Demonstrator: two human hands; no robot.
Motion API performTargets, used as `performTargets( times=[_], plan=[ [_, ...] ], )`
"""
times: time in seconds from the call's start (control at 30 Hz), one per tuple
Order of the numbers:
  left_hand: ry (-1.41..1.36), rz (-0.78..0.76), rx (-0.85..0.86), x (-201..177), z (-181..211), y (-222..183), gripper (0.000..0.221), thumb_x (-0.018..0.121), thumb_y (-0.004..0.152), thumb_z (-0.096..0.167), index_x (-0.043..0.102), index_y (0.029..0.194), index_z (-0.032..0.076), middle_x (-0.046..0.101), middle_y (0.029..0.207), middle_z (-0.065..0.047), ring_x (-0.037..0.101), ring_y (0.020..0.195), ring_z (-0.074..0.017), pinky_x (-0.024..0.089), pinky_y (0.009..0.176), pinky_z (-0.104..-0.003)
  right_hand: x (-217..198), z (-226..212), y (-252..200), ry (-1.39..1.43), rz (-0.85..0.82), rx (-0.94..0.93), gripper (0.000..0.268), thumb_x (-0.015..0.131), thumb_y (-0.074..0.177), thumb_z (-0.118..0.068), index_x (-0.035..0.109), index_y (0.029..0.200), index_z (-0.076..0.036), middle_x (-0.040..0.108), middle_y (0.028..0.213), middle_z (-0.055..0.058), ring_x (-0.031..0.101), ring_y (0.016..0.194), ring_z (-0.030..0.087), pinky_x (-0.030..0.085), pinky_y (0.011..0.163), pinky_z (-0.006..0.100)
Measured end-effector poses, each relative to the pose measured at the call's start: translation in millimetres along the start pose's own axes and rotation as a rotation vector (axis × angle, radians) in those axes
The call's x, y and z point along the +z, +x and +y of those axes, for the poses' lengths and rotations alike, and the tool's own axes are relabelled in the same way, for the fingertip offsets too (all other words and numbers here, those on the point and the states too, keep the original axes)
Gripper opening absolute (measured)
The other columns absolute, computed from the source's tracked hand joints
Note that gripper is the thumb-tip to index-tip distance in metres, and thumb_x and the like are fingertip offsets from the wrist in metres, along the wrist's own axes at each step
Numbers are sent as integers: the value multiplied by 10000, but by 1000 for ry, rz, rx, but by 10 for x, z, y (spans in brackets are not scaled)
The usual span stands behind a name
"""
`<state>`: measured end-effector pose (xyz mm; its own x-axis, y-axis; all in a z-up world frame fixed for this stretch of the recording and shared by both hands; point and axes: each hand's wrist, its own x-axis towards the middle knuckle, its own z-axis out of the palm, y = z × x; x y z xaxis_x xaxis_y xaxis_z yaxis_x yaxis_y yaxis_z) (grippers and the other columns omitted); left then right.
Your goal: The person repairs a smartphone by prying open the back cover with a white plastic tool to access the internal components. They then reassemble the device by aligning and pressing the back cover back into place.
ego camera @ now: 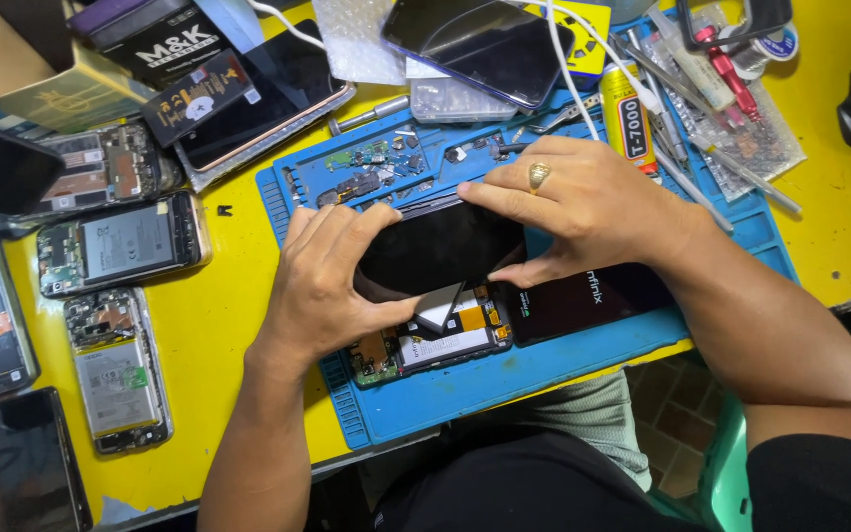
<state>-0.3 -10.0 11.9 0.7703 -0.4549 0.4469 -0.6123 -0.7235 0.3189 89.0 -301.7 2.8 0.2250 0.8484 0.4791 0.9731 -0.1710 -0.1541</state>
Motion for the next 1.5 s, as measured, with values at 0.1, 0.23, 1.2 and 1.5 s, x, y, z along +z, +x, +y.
performTargets(
  times=[0.1, 0.23, 1.2, 1.5],
  plan=[
    [-15, -2, -8, -16, 6, 4, 541, 856, 794, 373, 618, 1160, 55, 577, 872, -90, 532, 781, -295, 349, 730, -402, -6, -10, -1, -15, 4, 1, 773, 807, 925, -542, 541, 1426, -17, 708, 1126, 122, 681, 880, 298, 537, 793, 409],
    [-21, 14, -5, -18, -12, -12, 577, 875, 793, 412, 618, 1167, 56, 604, 894, -87, 551, 786, -294, 360, 739, -397, -15, -28, 27, -25, 18, -11, 770, 833, 890, -547, 581, 1389, -17, 719, 1124, 124, 682, 846, 313, 548, 784, 412],
    [-54, -76, -44, 289, -252, -289, 910, 818, 716, 569, 430, 1466, 231, 662, 1227, -19, 650, 1203, -274, 425, 1017, -455, 180, -35, -44, -110, -3, 121, 1076, 904, 510, -538, 576, 1443, -112, 767, 1104, 93, 766, 943, 239, 632, 833, 373],
    [-22, -60, -41, 290, -246, -285, 931, 835, 695, 566, 440, 1466, 223, 656, 1206, -24, 648, 1165, -266, 431, 1007, -442, 203, -39, -48, -157, 66, 87, 1077, 891, 527, -598, 592, 1426, -87, 770, 1102, 105, 768, 930, 230, 612, 811, 383]
  ],
)
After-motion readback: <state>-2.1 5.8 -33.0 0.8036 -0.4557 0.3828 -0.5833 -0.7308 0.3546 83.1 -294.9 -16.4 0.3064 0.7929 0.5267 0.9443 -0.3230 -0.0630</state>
